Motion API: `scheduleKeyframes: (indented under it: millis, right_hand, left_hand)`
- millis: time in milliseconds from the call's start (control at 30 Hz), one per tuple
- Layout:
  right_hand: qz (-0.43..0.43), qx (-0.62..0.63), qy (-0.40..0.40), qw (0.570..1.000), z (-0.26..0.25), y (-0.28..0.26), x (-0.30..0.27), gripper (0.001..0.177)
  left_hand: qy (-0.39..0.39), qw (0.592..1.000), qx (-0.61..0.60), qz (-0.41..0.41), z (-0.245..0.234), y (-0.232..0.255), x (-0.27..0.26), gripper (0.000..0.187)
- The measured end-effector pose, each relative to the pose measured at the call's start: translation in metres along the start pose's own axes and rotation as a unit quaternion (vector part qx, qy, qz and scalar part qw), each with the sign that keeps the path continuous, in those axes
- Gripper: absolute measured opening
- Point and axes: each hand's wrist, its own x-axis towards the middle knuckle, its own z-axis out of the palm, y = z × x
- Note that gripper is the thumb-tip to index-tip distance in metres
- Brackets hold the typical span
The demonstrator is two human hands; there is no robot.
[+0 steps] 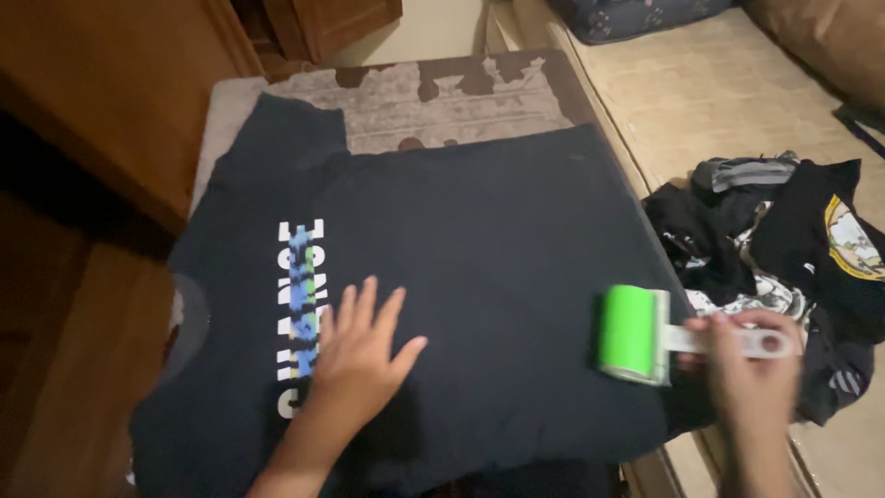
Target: The person uses a lint roller to remove lint from a black t-shirt laid on a table. They roll the sticky roller over the front and back of the shirt, smooth the fabric with their hands, and flip the shirt to treat both sides.
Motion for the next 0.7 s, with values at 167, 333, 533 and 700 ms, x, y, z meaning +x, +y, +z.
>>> scheduleKeyframes:
  millis: [167,333,533,700]
  right_hand:
    - [-0.101,-0.048,-0.082,0.99,0.069,-0.013,-0.033,0.035]
    - [-0.2,-0.118,-0.191,0.954,0.092,-0.033,-0.048,0.045]
    - [-0.205,-0.109,-0.258,0.938,0.064,-0.034,-0.066,0.027]
    - [-0.247,-0.167,-0.188,0.936,0.068,-0.028,-0.074,0.032]
  left_hand:
    - [-0.097,0.995,0.016,-0.035,0.02,0.022,0.057,0.079]
    - [-0.047,0.999,0.012,0.017,0.044,0.021,0.108,0.075]
    - [0.001,0.999,0.004,0.039,0.064,0.011,0.17,0.071]
    - [-0.004,1.0,0.006,0.008,0.07,-0.003,0.21,0.07]
